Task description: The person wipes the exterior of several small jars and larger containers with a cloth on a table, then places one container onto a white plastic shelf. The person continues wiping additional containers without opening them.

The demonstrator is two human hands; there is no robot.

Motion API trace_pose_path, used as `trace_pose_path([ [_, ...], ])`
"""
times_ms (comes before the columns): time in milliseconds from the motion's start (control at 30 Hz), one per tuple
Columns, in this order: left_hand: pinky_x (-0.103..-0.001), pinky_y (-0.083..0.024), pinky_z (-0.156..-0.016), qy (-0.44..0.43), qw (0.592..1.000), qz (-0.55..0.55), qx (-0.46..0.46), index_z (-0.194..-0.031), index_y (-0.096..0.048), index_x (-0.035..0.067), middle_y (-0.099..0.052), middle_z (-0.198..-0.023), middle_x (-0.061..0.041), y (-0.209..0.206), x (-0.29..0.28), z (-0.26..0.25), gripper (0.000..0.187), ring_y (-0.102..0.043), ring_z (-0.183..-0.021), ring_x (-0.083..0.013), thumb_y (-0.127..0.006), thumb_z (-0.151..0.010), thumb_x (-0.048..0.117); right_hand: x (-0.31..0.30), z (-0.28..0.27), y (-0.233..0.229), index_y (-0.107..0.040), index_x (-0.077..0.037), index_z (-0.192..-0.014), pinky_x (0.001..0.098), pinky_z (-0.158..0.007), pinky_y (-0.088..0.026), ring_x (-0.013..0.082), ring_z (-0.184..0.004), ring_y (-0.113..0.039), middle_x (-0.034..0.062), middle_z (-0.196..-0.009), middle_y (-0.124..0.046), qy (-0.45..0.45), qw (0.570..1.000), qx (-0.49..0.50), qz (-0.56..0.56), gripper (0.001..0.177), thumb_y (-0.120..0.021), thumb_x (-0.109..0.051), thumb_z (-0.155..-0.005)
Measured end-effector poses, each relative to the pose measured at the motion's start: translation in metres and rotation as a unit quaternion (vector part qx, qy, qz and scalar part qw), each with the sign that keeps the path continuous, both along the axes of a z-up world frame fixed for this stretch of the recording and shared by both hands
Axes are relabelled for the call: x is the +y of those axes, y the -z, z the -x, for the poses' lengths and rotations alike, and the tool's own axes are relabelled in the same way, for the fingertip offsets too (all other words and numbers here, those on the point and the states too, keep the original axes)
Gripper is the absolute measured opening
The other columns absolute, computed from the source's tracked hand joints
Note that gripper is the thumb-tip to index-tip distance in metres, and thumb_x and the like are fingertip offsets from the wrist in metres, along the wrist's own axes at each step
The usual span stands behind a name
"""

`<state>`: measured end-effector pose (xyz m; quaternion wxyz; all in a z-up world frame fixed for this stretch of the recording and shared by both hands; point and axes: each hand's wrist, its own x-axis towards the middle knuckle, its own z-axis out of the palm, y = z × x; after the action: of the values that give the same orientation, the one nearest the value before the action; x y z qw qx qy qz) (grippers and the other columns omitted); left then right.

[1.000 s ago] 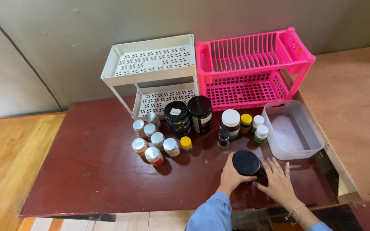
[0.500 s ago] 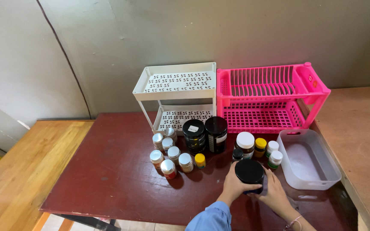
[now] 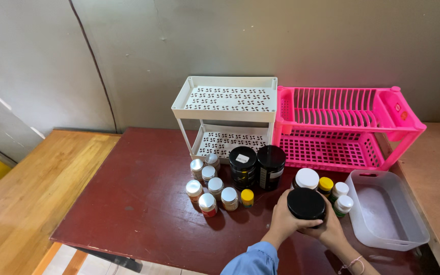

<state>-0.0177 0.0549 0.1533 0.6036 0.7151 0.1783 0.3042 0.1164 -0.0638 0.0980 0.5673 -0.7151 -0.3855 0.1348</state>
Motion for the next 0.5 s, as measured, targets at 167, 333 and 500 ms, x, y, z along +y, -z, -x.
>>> trace_pose_path([
  [167,-0.039,-0.054,-0.105,-0.016,0.999,-0.025,-0.02,-0.137,-0.058,0.005,-0.07,-0.129,-0.011,-0.007,0.024,0.003,0.1,-0.068,-0.123,-0.0247,-0.098,-0.054,0.045,0.025,0.005,-0.008,-0.036,-0.003,-0.15,0.0381,-0.102,-0.05,0.022,-0.124,-0.059,0.0124,-0.136,-0.057,0.004,0.999,-0.005,-0.039,0.121,-0.097,-0.014,-0.046],
  [333,-0.041,-0.05,-0.114,0.013,0.995,-0.08,-0.051,-0.15,-0.049,0.0,-0.067,-0.138,-0.014,-0.017,0.074,0.015,0.116,-0.065,-0.132,-0.0282,-0.096,-0.057,0.051,0.06,0.012,-0.018,-0.035,-0.002,-0.151,0.039,-0.104,-0.049,0.0235,-0.125,-0.059,0.014,-0.138,-0.057,0.03,0.996,-0.071,-0.039,0.122,-0.095,-0.015,-0.045],
  [500,-0.041,-0.046,-0.12,0.075,0.994,-0.047,-0.06,-0.161,-0.034,-0.006,-0.065,-0.142,-0.018,-0.033,0.131,0.041,0.139,-0.064,-0.138,-0.0309,-0.092,-0.055,0.064,0.111,0.046,-0.035,-0.037,-0.004,-0.149,0.04,-0.103,-0.049,0.0248,-0.125,-0.059,0.0158,-0.138,-0.057,0.088,0.985,-0.146,-0.014,0.119,-0.096,-0.019,-0.046],
])
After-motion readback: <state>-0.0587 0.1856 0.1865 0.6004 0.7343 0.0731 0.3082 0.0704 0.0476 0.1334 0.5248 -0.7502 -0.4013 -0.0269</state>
